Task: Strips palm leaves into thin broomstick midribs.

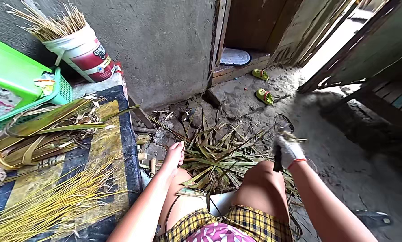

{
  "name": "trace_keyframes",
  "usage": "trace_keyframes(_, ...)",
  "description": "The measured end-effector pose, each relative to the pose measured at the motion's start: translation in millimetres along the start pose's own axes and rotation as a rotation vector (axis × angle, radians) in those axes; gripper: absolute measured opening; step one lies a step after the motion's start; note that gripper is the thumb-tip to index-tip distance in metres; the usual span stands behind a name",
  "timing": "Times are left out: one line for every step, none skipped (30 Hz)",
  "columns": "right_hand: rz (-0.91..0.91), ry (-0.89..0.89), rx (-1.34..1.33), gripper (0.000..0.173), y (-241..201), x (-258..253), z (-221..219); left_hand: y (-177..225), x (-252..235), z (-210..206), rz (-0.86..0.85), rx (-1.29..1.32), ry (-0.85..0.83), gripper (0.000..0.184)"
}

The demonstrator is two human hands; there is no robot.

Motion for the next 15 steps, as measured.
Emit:
trace_keyframes(-0.029, -0.064, 0.015, 0.037, 8.3, 8.1, -16.3, -1.0, -0.7, -0.5, 0.000, -0.008, 0.001, 0.028)
trace_keyframes(-0.069, -0.098, 0.027, 0.030, 18.8, 15.5, -29.9, -1.7, -1.6, -0.5, -0.003, -0.015, 0.001, 0.028)
trace_keyframes(-0.140, -0.142, 0.036, 0.027, 14.8, 31.7, -43.7, -1.9, -2.1, -0.1, -0.007, -0.019, 0.003, 0.028)
trace_keyframes(-0.239, -0.178, 0.060, 0.026, -5.7, 56.0, -54.8, -1.6, -2.0, 0.3, -0.010, -0.023, 0.006, 0.029)
trace_keyframes(-0.333, -0.238, 0.106, 0.026, -31.9, 81.4, -61.6, -1.3, -2.2, 0.6, -0.009, -0.026, 0.007, 0.029)
trace_keyframes(-0.412, -0.261, 0.097, 0.028, -52.2, 103.1, -64.8, -0.8, -2.2, 1.0, -0.008, -0.026, 0.010, 0.029)
trace_keyframes(-0.467, -0.250, 0.046, 0.028, -61.3, 117.8, -68.2, -0.4, -2.0, 1.2, -0.007, -0.029, 0.013, 0.029)
trace_keyframes(-0.488, -0.234, 0.001, 0.023, -59.5, 125.0, -82.5, 0.0, -1.8, 1.1, -0.009, -0.036, 0.017, 0.029)
trace_keyframes(-0.495, -0.187, -0.112, 0.023, -52.5, 129.1, -96.2, 0.3, -1.5, 1.0, -0.015, -0.047, 0.025, 0.029)
trace_keyframes(-0.488, -0.173, -0.224, 0.024, -44.5, 133.0, -108.2, 0.5, -1.6, 0.5, -0.024, -0.056, 0.032, 0.029)
trace_keyframes(-0.482, -0.196, -0.300, 0.025, -38.3, 136.1, -117.8, 0.9, -1.8, -0.4, -0.038, -0.059, 0.038, 0.028)
trace_keyframes(-0.476, -0.220, -0.334, 0.026, -30.7, 137.5, -125.0, 0.9, -2.4, -2.1, -0.050, -0.058, 0.035, 0.026)
trace_keyframes(-0.476, -0.245, -0.339, 0.027, -23.3, 138.1, -130.8, 0.5, -2.7, -5.6, -0.062, -0.065, 0.011, 0.026)
trace_keyframes(-0.487, -0.262, -0.339, 0.027, -12.2, 137.1, -136.2, -0.1, -2.2, -10.9, -0.074, -0.084, -0.036, 0.032)
trace_keyframes(-0.509, -0.266, -0.353, 0.028, 5.5, 133.6, -142.9, -0.6, -0.7, -17.8, -0.095, -0.120, -0.106, 0.044)
Point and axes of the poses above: each hand's wrist, its own x-axis away from the middle knuckle, its own z-axis out of the back of the hand, y = z × x, the point moved 9 cm from there along -x, towards the middle knuckle, and after that the axes turned 15 degrees about z, right-handed, at the moved point
